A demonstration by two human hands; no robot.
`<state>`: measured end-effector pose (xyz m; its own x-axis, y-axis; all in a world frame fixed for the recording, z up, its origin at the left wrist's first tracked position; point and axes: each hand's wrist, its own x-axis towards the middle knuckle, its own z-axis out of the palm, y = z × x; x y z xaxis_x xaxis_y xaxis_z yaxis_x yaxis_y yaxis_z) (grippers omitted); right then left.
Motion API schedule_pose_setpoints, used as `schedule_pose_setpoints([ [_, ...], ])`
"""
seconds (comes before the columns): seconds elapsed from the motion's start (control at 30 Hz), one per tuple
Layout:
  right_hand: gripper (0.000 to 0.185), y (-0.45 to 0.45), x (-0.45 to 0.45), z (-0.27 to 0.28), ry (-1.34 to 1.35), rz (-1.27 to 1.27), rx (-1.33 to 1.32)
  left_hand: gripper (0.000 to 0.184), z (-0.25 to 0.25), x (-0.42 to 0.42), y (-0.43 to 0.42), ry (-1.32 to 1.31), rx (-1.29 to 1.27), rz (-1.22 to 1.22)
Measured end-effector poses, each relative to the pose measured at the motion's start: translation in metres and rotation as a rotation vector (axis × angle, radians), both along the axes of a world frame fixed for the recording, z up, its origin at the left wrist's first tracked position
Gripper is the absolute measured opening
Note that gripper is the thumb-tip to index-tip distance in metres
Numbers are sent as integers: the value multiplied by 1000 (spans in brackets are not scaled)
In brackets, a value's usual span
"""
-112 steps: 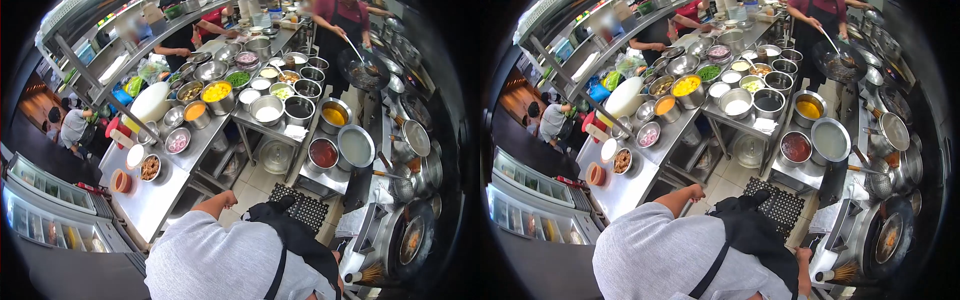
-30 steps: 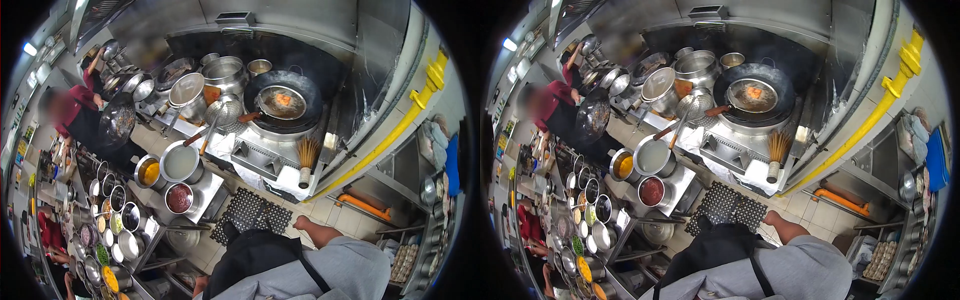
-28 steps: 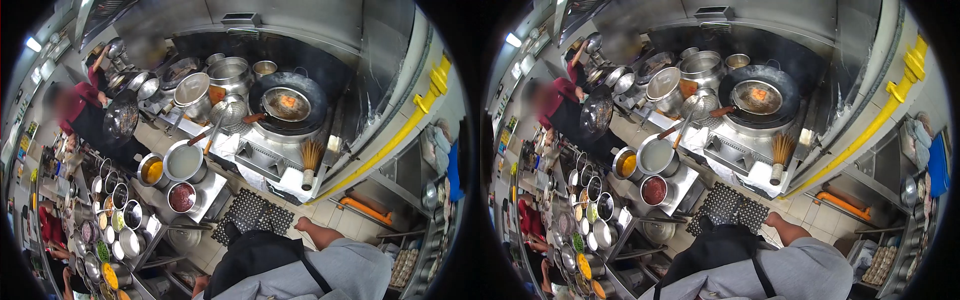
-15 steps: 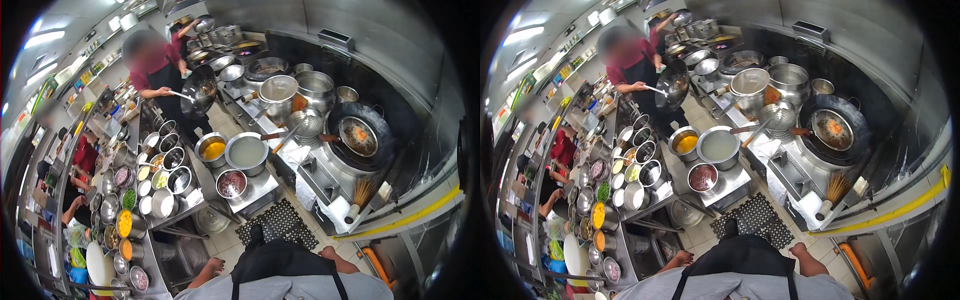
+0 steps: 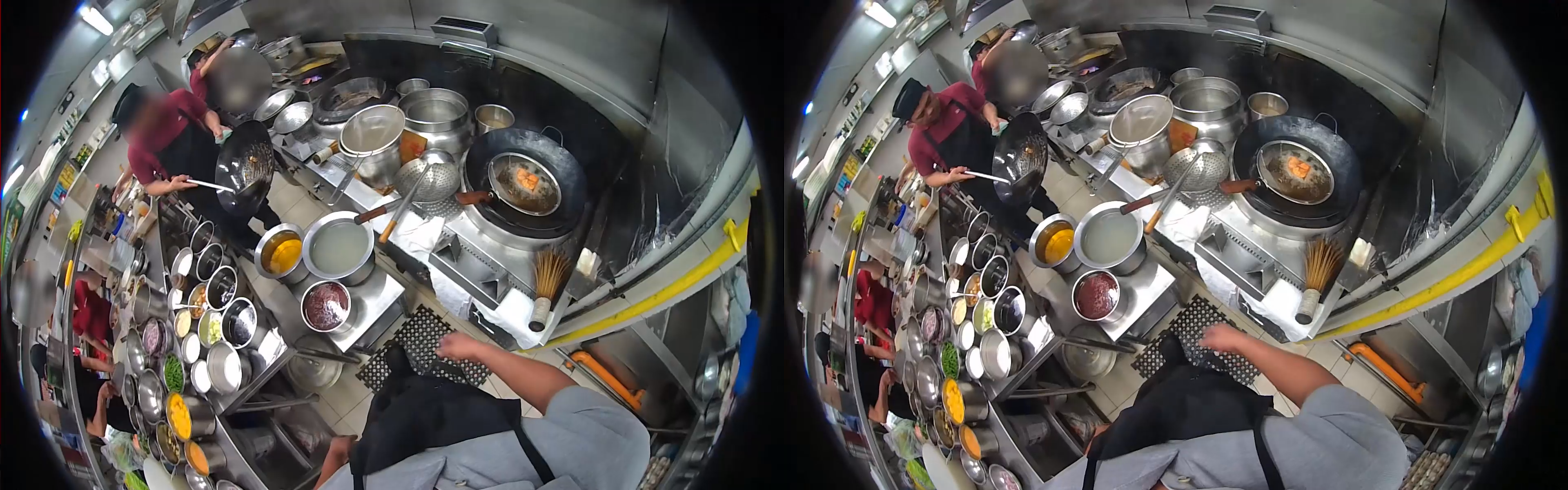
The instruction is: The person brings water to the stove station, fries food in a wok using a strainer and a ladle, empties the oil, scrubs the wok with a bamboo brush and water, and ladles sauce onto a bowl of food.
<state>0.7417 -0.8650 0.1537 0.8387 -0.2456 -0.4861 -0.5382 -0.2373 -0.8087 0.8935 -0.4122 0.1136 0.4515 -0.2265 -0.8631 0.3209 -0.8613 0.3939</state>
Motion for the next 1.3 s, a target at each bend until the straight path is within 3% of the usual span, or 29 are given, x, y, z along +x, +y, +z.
schedule_pose_setpoints([
  [0.03,25,-5,38,27,-112,-168,330,24,40,-2,-27,-9,12,27],
  [0.07,33,-9,73,52,-264,-291,540,24,29,8,-34,-3,9,17],
  [0.1,52,-32,135,84,-335,-471,878,25,11,29,-55,-112,-97,-226],
  [0.13,69,-43,165,116,-315,-505,1012,27,2,43,-68,-229,-208,-452],
  [0.17,87,-55,197,123,-315,-528,1181,32,22,50,-100,-92,-245,-127],
  [0.23,101,-71,250,154,-362,-576,1296,33,44,78,-147,-164,-239,-258],
  [0.33,105,-102,328,169,-529,-750,1547,36,63,128,-227,-330,-244,-561],
  [0.37,99,-110,344,184,-542,-797,1608,38,73,144,-251,-443,-239,-700],
  [0.4,60,-119,351,207,-526,-852,1605,41,88,154,-281,-441,-315,-683],
  [0.47,21,-141,380,185,-639,-984,955,39,124,168,-341,-479,-464,-728],
  [0.5,12,-145,364,213,-615,-1117,813,35,155,169,-378,-311,-429,-701],
  [0.57,6,-154,316,221,-759,-1067,756,27,126,180,-437,-331,-735,-714],
  [0.63,24,-157,259,231,-642,-1201,570,24,167,171,-509,-432,-954,-792],
  [0.67,28,-163,221,226,-644,-1172,534,27,163,168,-548,-460,-1019,-741],
  [0.7,21,-158,190,243,-575,-1358,391,33,147,166,-586,-751,-1150,-755],
  [0.73,15,-168,152,229,-557,-1343,274,40,115,167,-635,-382,-1045,-657],
  [0.77,13,-168,114,237,-527,-1366,159,45,177,142,-650,-79,-824,-489],
  [0.8,12,-166,80,241,-478,-1422,4,48,172,137,-684,34,-706,-575],
  [0.83,8,-168,44,237,-448,-1471,-118,41,184,119,-699,223,-612,-469],
  [0.87,10,-170,7,231,-351,-1460,-297,41,184,109,-714,219,-610,-484],
  [0.93,16,-180,-55,210,-79,-1387,-755,26,176,94,-742,573,-406,-691],
  [1.0,22,-171,-82,227,338,-1344,-1009,21,190,76,-741,572,-443,-710],
  [1.07,25,-177,-107,203,365,-1368,-992,17,205,68,-740,554,-484,-725],
  [1.13,23,-199,-132,140,424,-850,-1201,16,208,69,-729,730,-504,-616],
  [1.17,13,-209,-131,107,101,-1103,-629,17,210,68,-727,717,-504,-597],
  [1.2,13,-202,-120,120,86,-1111,-618,17,209,66,-730,700,-496,-603],
  [1.27,17,-191,-83,154,-362,-1488,268,15,205,64,-738,599,-460,-611],
  [1.3,17,-190,-69,161,-406,-1506,374,15,200,66,-744,588,-461,-612],
])
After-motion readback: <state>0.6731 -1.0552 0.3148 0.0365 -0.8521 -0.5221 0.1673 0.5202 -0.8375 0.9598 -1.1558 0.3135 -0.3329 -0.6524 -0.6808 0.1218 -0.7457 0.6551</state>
